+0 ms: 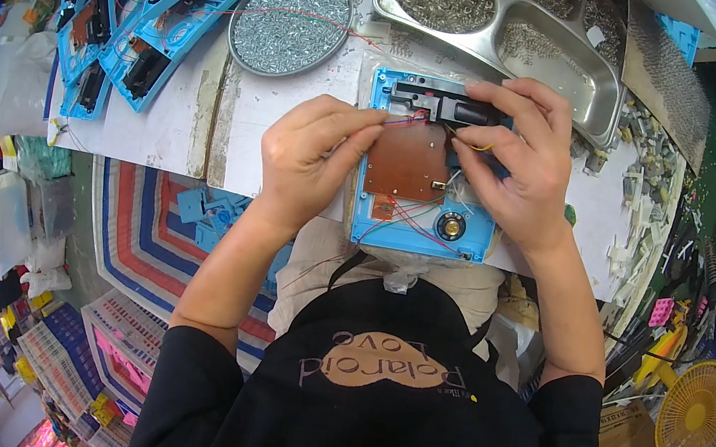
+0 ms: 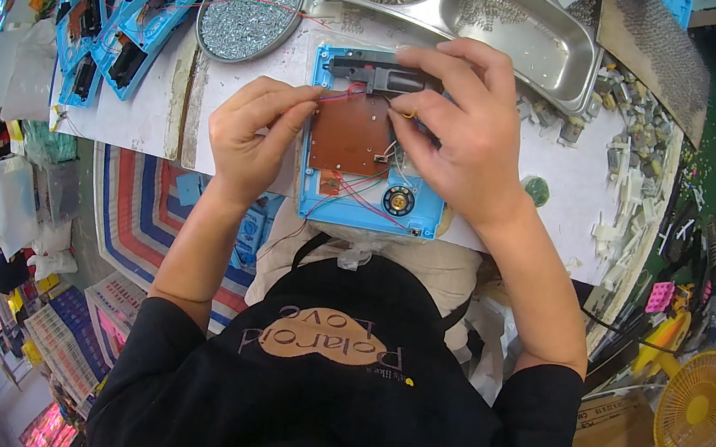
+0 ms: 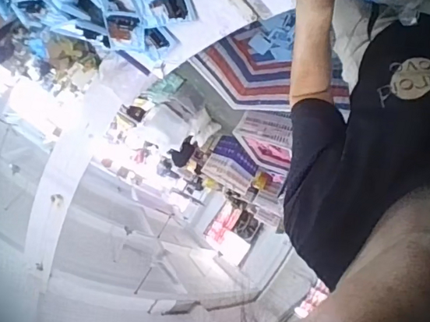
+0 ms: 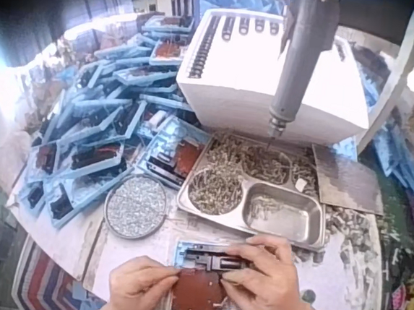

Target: Assemble and solder components of a blue Polaroid camera.

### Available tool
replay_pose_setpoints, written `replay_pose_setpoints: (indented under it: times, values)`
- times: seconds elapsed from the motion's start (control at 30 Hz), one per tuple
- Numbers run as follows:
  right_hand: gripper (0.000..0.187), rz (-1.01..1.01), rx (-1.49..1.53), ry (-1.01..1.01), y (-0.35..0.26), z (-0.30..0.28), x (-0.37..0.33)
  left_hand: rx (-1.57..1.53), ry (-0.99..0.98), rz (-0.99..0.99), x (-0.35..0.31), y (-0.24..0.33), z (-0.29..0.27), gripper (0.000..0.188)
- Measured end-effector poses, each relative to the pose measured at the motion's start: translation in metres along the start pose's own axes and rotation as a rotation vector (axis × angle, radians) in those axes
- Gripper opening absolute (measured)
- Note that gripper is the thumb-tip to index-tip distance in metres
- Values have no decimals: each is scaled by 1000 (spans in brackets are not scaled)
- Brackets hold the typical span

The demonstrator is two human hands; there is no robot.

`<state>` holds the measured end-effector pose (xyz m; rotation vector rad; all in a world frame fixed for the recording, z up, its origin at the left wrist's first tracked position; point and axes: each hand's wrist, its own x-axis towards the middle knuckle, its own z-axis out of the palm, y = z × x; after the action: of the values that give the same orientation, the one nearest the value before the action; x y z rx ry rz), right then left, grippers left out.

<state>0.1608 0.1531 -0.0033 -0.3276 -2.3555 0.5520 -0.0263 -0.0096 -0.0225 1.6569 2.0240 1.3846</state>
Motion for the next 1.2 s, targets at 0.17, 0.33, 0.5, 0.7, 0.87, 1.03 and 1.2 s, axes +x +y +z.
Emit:
replay_pose_setpoints:
  times: [0.17, 0.33, 0.5, 0.7, 0.87, 1.03, 1.2]
  values:
    - [19, 157, 100, 61, 5, -13, -19, 81, 174, 148, 10, 41, -3, 31]
    - [17, 157, 80, 31, 6, -27, -17, -124, -140, 81, 34, 83, 29, 29]
    - [17, 150, 140, 26, 16, -32, -14, -62, -220, 128, 48, 61, 48, 21]
    - [19, 10, 193, -34, 23, -33, -14, -46, -388, 70, 55, 63, 37, 15]
    - [21, -253, 39, 7, 22, -35, -11, -92, -487, -10, 62, 66, 27, 10]
    - [25, -269, 14, 47, 16, -31, -25, -211, -565, -214, 61, 66, 25, 7]
    - [25, 0, -55, 56, -1, -68, -53, -123, -483, -104, 55, 63, 28, 8]
